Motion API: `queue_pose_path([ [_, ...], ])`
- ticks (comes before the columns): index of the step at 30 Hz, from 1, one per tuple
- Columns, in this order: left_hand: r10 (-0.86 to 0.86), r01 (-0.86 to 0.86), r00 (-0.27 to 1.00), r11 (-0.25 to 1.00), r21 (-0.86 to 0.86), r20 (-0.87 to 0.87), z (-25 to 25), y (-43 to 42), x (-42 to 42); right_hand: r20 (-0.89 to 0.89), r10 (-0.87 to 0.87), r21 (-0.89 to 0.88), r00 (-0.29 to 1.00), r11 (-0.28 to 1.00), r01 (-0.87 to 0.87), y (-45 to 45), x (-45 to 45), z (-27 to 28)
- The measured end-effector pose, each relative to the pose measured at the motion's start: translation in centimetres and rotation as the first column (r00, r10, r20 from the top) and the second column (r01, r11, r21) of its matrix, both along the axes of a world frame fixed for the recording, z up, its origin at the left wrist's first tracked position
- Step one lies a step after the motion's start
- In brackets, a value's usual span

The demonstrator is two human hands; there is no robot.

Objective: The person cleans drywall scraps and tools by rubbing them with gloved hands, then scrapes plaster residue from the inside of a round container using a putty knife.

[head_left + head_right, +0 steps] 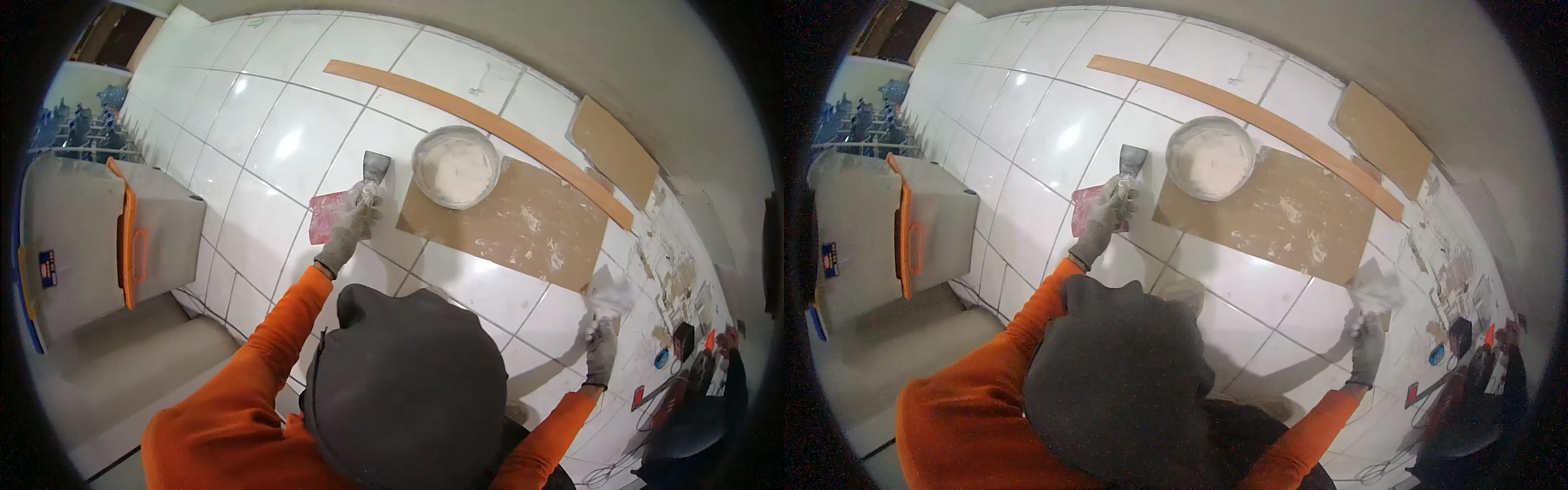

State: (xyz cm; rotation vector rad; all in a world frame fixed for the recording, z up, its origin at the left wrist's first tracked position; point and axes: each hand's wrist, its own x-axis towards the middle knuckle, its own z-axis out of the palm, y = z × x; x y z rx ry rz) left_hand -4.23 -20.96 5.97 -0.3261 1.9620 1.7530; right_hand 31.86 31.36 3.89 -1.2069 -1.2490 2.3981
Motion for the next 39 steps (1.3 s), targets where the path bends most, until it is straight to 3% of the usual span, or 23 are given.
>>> queue_pose_path([
  [2,-0.035,0.036,0.998,0.999,0.021,-0.048,-1.5,0.0,-0.6,0.224,-0.004,0.101,0.974,0.995,-0.019,-1.0,-0.6,0.2],
  [3,-0.048,0.049,0.997,0.999,0.003,-0.064,-1.6,0.1,-0.9,0.107,-0.087,0.094,0.99,0.993,0.077,-1.4,-1.1,0.0],
  [4,-0.061,0.06,0.995,0.998,-0.017,-0.078,-1.7,0.1,-1.1,0.103,-0.13,0.093,0.986,0.988,0.121,-1.5,-1.5,0.0],
  [6,-0.028,0.024,0.998,0.998,0.065,0.062,-1.1,0.8,-1.4,0.098,-0.219,0.091,0.971,0.973,0.21,-1.5,-1.9,0.6],
  [10,0.052,-0.103,0.982,0.954,0.283,0.182,-1.2,1.6,-1.3,0.029,-0.203,0.046,0.979,0.978,0.202,-0.8,-2.1,2.0],
  [12,-0.05,-0.024,0.984,0.911,0.411,0.17,-2.7,0.8,-2.0,-0.027,-0.23,0.039,0.973,0.972,0.231,-0.8,-2.1,2.0],
  [14,-0.04,-0.043,0.985,0.886,0.462,0.169,-3.8,0.3,-1.9,0.033,-0.264,0.073,0.964,0.962,0.261,-0.9,-2.1,2.0],
  [16,0.081,-0.158,0.979,0.884,0.441,0.189,-1.2,1.8,-0.9,0.076,-0.277,0.081,0.958,0.959,0.271,-1.0,-1.9,1.8],
  [19,0.094,-0.21,0.969,0.8,0.563,0.229,-1.0,1.9,-0.5,0.084,-0.263,0.052,0.961,0.964,0.259,-0.7,-1.5,0.7],
  [25,0.063,-0.137,0.985,0.851,0.507,0.159,-0.8,1.6,-0.8,0.055,-0.217,0.045,0.975,0.976,0.215,-0.7,-1.7,0.8],
  [31,0.101,-0.131,0.984,0.967,0.217,0.144,-0.8,1.9,-0.6,-0.003,-0.194,0.033,0.981,0.98,0.194,-1.2,-2.0,1.1],
  [35,-0.02,-0.037,0.992,0.9,0.433,0.125,-4.5,0.6,0.3,0.019,-0.156,0.132,0.988,0.98,0.152,-1.4,-1.9,0.5],
  [39,0.029,-0.106,0.986,0.868,0.486,0.162,-1.9,2.6,1.5,0.088,-0.149,0.147,0.985,0.98,0.135,-1.5,-2.4,0.7],
])
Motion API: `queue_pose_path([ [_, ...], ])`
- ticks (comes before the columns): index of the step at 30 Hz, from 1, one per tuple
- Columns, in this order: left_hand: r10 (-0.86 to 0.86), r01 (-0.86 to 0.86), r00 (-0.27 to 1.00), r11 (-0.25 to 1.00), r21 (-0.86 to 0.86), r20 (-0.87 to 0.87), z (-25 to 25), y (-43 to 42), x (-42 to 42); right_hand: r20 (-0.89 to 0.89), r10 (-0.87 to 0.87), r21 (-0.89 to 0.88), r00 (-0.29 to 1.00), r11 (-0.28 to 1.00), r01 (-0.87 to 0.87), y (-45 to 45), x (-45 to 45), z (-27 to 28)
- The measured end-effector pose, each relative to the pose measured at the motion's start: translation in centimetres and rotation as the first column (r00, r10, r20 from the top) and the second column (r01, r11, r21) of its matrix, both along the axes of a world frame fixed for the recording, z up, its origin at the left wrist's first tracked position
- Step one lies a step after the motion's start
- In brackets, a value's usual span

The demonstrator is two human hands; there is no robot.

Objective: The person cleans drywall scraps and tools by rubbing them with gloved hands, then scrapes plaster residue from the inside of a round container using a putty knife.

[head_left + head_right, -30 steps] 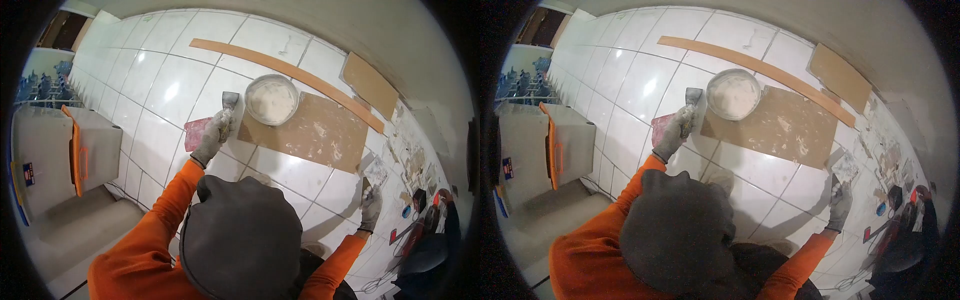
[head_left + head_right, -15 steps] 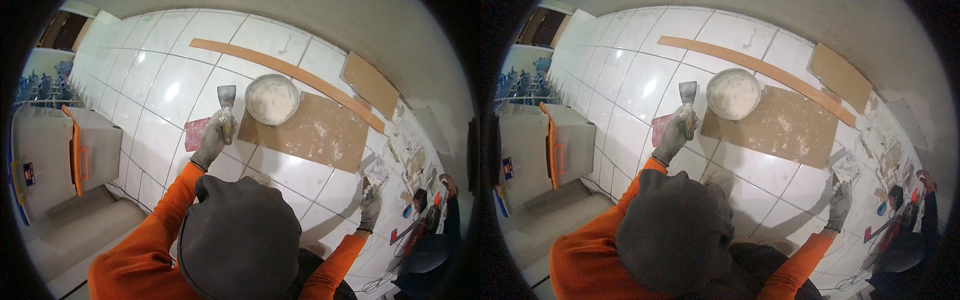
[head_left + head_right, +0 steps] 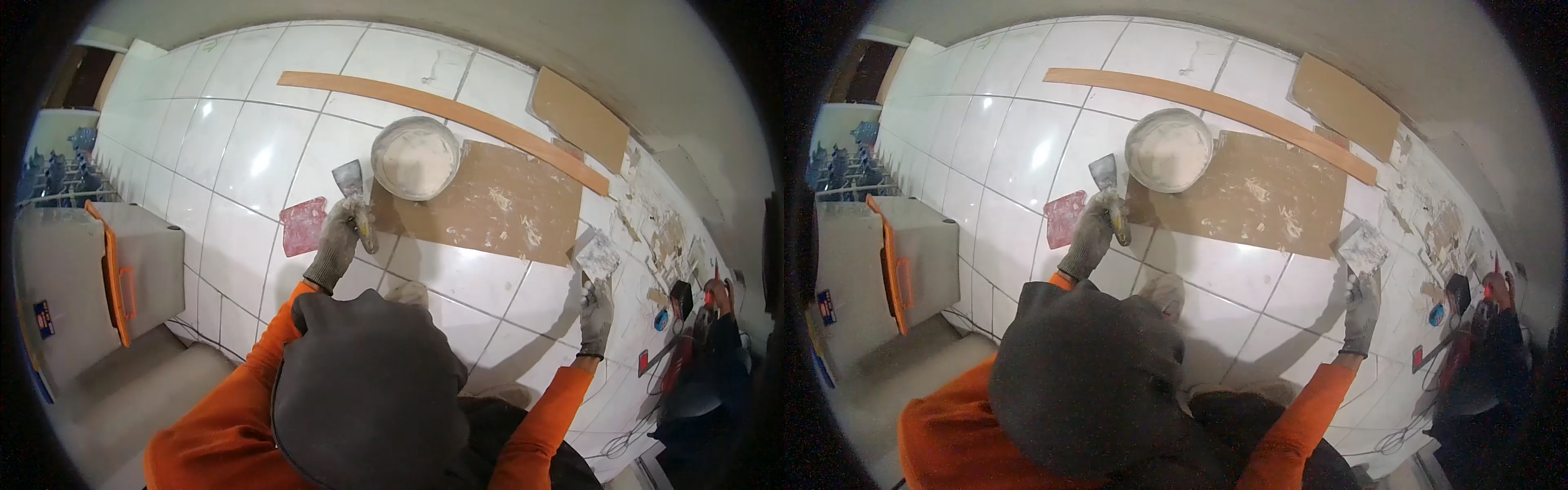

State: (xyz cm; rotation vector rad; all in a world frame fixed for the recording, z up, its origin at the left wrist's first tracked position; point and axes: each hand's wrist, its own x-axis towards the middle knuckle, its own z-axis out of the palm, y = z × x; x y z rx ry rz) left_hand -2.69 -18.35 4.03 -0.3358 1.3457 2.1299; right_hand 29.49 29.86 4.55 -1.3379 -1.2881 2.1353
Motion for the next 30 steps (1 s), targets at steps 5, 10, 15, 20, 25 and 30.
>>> queue_pose_path([
  [5,0.024,-0.024,1.0,1.0,0.0,0.003,1.6,1.5,0.5,0.387,0.288,0.135,0.876,0.922,-0.362,1.3,1.2,-1.6],
  [10,-0.271,0.283,0.957,0.949,0.137,-0.105,3.6,2.9,1.4,0.976,-0.018,0.214,0.216,0.243,-0.946,1.1,1.0,-0.1],
  [15,-0.281,0.281,0.96,0.955,0.095,-0.016,5.2,8.1,4.0,0.662,0.425,0.547,0.617,0.289,-0.786,-5.4,-8.5,7.5],
  [20,-0.33,0.323,0.944,0.927,0.189,0.004,6.7,12.8,5.1,0.007,0.787,0.29,0.617,0.589,-0.754,-16.5,-14.8,6.0],
  [25,-0.589,0.55,0.797,0.799,-0.244,-0.131,4.7,10.8,3.1,-0.113,0.817,0.007,0.566,0.57,-0.822,-20.3,-15.6,6.0],
  [30,-0.367,0.002,0.799,0.794,-0.608,-0.476,3.5,7.9,-2.1,-0.005,0.736,0.184,0.677,0.666,-0.723,-18.9,-14.8,4.6],
])
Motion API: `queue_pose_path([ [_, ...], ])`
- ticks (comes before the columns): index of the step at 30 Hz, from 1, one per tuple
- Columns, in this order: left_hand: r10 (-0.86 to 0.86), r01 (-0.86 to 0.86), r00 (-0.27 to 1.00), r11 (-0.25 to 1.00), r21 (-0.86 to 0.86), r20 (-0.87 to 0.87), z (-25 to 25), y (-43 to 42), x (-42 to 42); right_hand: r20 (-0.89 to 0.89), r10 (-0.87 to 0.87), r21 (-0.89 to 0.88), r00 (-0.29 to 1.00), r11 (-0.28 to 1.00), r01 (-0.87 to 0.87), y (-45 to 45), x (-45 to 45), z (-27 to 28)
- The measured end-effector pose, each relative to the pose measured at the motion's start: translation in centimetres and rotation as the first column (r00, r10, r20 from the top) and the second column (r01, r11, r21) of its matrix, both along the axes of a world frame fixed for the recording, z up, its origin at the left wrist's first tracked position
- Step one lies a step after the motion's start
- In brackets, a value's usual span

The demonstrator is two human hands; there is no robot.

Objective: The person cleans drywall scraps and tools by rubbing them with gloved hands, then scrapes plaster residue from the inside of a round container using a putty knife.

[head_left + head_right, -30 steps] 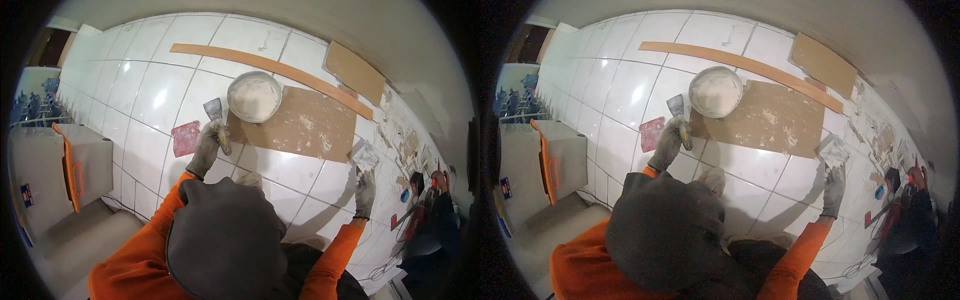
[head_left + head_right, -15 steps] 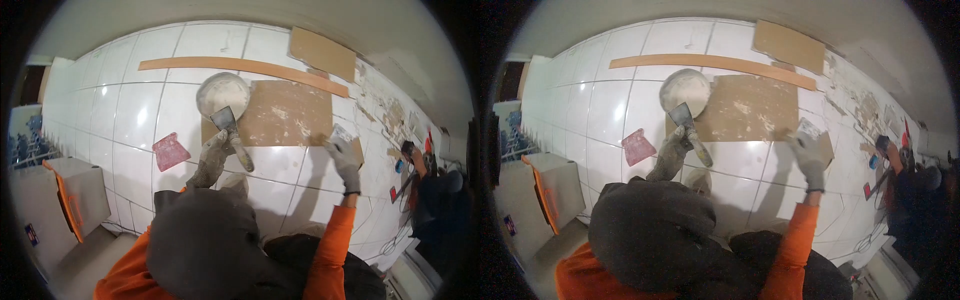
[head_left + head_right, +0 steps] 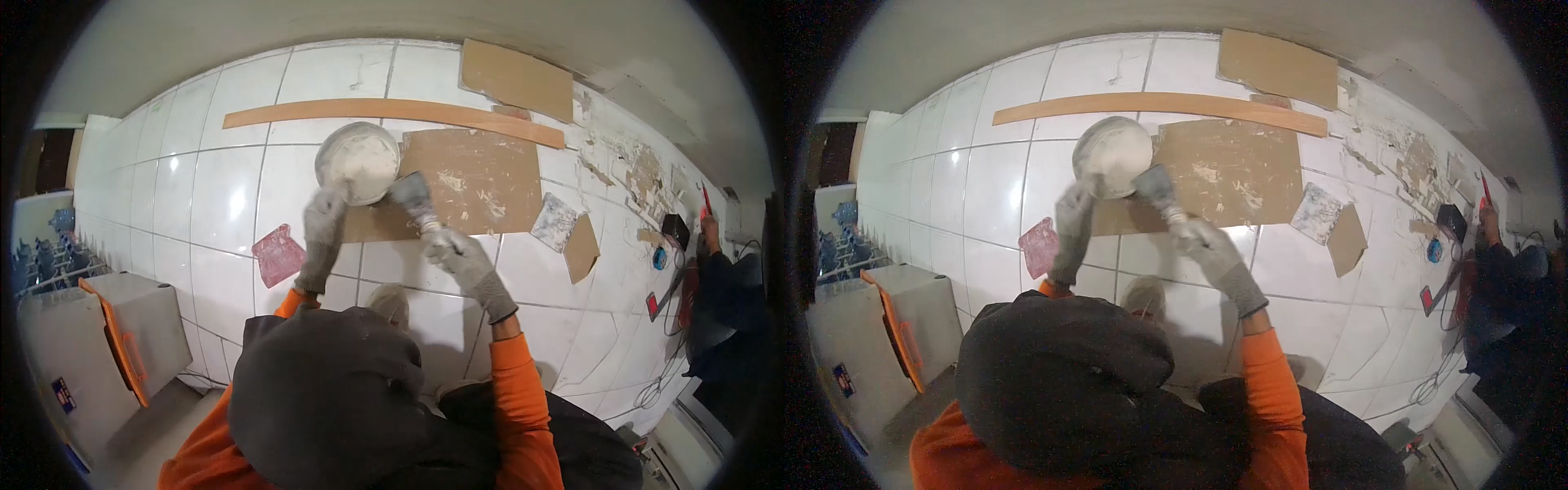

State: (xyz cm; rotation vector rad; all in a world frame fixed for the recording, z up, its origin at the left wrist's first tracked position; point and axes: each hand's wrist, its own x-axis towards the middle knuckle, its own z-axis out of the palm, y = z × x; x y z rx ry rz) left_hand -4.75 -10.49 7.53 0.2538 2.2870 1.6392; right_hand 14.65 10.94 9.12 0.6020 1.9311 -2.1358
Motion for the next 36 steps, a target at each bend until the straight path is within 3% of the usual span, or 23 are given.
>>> queue_pose_path([
  [1,0.132,-0.141,0.976,0.989,-0.044,-0.173,-1.3,-0.4,-1.7,0.049,-0.066,-0.049,0.997,0.996,0.069,0.6,0.2,0.2],
  [3,0.184,-0.257,0.95,0.919,-0.298,-0.252,-1.6,-0.7,-3.8,0.154,-0.189,-0.128,0.97,0.97,0.209,1.8,0.4,1.0],
  [4,0.202,-0.314,0.934,0.855,-0.412,-0.294,-1.7,-0.9,-4.8,0.163,-0.177,-0.091,0.971,0.977,0.194,2.6,0.5,1.0],
  [7,-0.126,0.037,0.983,0.846,-0.532,-0.132,-3.9,-1.9,-7.2,0.193,-0.16,0.015,0.968,0.987,0.16,3.9,0.9,1.3],
  [8,-0.081,-0.039,0.972,0.87,-0.492,-0.22,-5.2,-2.0,-6.9,0.195,-0.166,0.052,0.967,0.986,0.159,4.0,0.8,1.7],
  [11,0.03,-0.13,0.965,0.918,-0.375,-0.262,-7.2,-1.9,-8.2,0.123,-0.171,0.171,0.978,0.974,0.148,4.5,1.2,0.7],
  [14,0.006,-0.066,0.941,0.984,-0.167,-0.338,-3.6,-0.9,-8.7,0.057,-0.146,0.264,0.988,0.956,0.126,5.1,1.6,0.5],
  [17,-0.14,0.104,0.977,0.97,-0.22,-0.158,3.9,0.5,-8.3,0.032,-0.082,0.4,0.996,0.914,0.062,6.0,1.8,1.0],
  [18,-0.244,0.183,0.932,0.956,-0.231,-0.269,4.2,0.3,-8.8,0.029,-0.056,0.454,0.998,0.89,0.037,6.2,1.8,1.3],
  [21,-0.471,0.445,0.87,0.877,-0.18,-0.147,3.4,0.8,-10.1,0.091,0.177,0.687,0.98,0.701,-0.19,6.6,0.3,3.8],
  [24,-0.583,0.591,0.8,0.807,-0.015,0.142,3.5,1.7,-8.8,0.212,0.303,0.639,0.929,0.676,-0.366,5.1,-2.3,8.4],
  [25,-0.606,0.623,0.776,0.779,-0.065,0.177,2.5,1.7,-8.5,0.266,0.35,0.624,0.898,0.648,-0.437,4.9,-2.5,8.8],
  [27,-0.647,0.69,0.72,0.707,-0.155,0.251,-0.1,1.7,-7.4,0.163,0.406,0.767,0.899,0.521,-0.374,5.0,-1.1,6.0],
  [28,-0.708,0.732,0.679,0.675,-0.093,0.195,0.9,2.3,-6.0,0.116,0.442,0.828,0.889,0.452,-0.333,5.0,-0.5,5.1],
  [31,-0.765,0.77,0.634,0.61,-0.185,0.113,0.9,2.3,-3.6,0.036,0.487,0.892,0.873,0.379,-0.248,4.9,0.5,5.0],
  [34,-0.793,0.745,0.609,0.583,-0.324,-0.025,2.1,2.0,-1.7,0.169,0.428,0.84,0.888,0.408,-0.357,4.7,0.6,8.0],
  [36,-0.782,0.722,0.623,0.591,-0.36,-0.033,2.0,1.6,-0.9,0.13,0.424,0.931,0.896,0.258,-0.257,4.8,1.9,6.3],
])
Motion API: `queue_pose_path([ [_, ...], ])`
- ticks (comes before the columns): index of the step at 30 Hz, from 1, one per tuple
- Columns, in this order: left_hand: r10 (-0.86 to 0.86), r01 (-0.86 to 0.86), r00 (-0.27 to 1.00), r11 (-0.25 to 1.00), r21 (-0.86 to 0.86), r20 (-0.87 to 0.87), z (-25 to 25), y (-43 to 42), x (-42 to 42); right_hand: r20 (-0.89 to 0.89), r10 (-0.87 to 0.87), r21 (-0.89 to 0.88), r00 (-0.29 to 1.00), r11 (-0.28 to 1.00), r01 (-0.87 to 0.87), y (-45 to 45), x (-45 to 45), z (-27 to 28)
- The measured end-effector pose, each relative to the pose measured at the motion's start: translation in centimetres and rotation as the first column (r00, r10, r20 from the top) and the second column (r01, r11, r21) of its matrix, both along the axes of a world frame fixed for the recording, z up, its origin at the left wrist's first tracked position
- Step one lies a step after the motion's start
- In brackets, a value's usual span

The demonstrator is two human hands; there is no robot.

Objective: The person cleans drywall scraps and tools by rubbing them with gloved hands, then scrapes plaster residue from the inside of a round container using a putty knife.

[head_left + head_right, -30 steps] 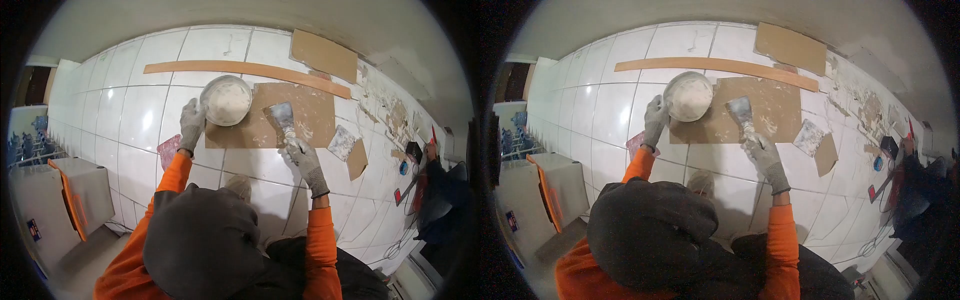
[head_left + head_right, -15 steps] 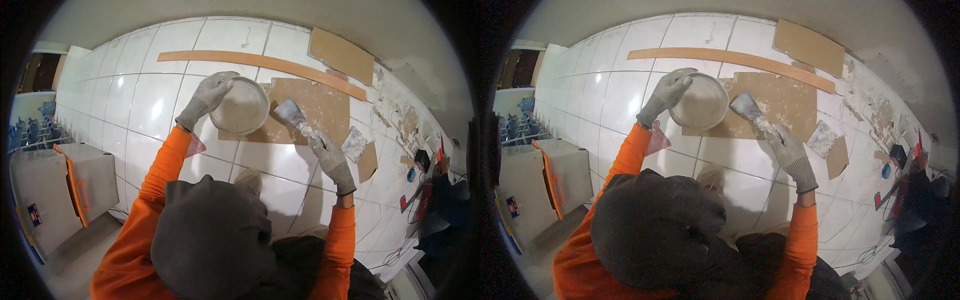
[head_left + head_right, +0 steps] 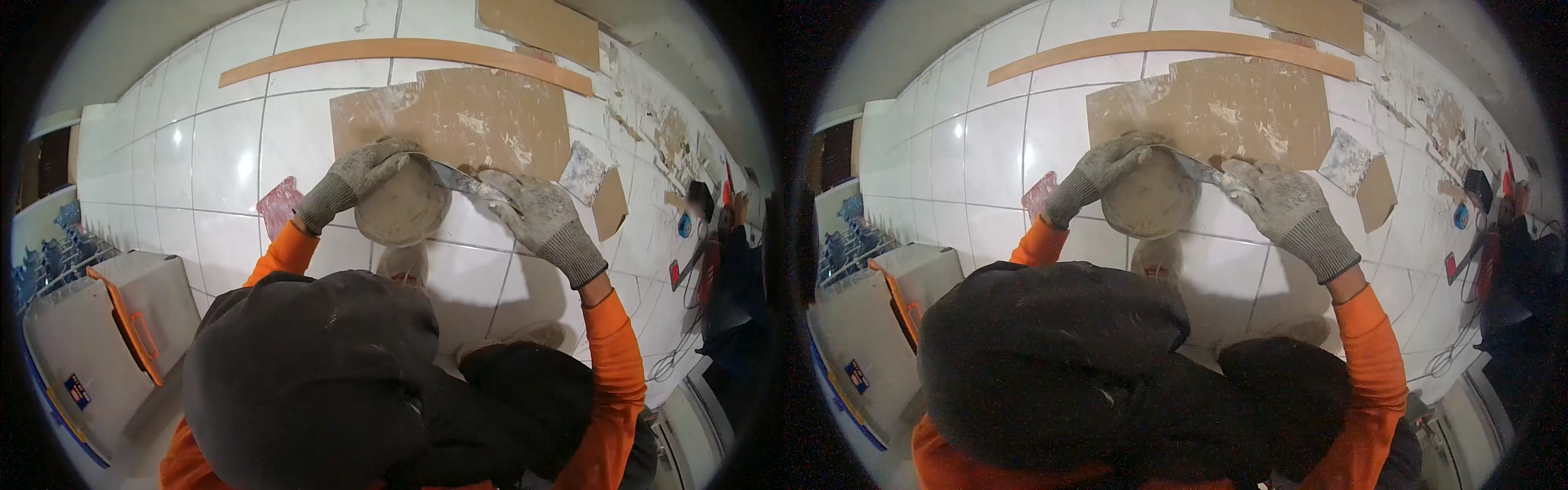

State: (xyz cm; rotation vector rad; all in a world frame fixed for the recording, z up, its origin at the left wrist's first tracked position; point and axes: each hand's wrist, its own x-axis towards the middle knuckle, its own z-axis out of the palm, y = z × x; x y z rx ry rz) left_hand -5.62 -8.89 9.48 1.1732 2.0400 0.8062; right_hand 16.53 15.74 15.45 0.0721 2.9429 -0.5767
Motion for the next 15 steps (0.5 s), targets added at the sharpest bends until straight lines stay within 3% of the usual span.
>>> queue_pose_path([
  [1,0.01,-0.01,1.0,1.0,-0.007,-0.021,0.2,-0.1,0.2,-0.063,0.015,0.082,0.998,0.997,-0.01,0.0,0.4,-0.5],
  [4,0.017,-0.02,0.999,0.996,-0.086,-0.03,2.0,0.4,0.6,0.035,0.002,0.083,0.999,0.997,-0.005,-0.5,-0.1,0.7],
  [7,0.01,-0.033,0.993,0.977,-0.208,-0.114,2.9,0.9,1.2,-0.069,0.088,0.136,0.994,0.988,-0.079,-1.4,0.0,-0.6],
  [10,-0.041,0.021,0.975,0.996,-0.092,-0.218,1.0,0.3,1.0,-0.087,0.17,0.171,0.982,0.973,-0.153,-2.2,-0.6,-1.1],
  [13,-0.067,0.028,0.944,0.992,-0.124,-0.324,1.1,0.4,1.8,-0.038,0.184,0.295,0.982,0.941,-0.165,-2.8,-1.1,-1.6],
  [15,-0.077,0.033,0.939,0.99,-0.136,-0.335,0.7,0.9,1.9,-0.113,0.194,0.32,0.974,0.935,-0.15,-3.0,-1.2,-2.2],
])
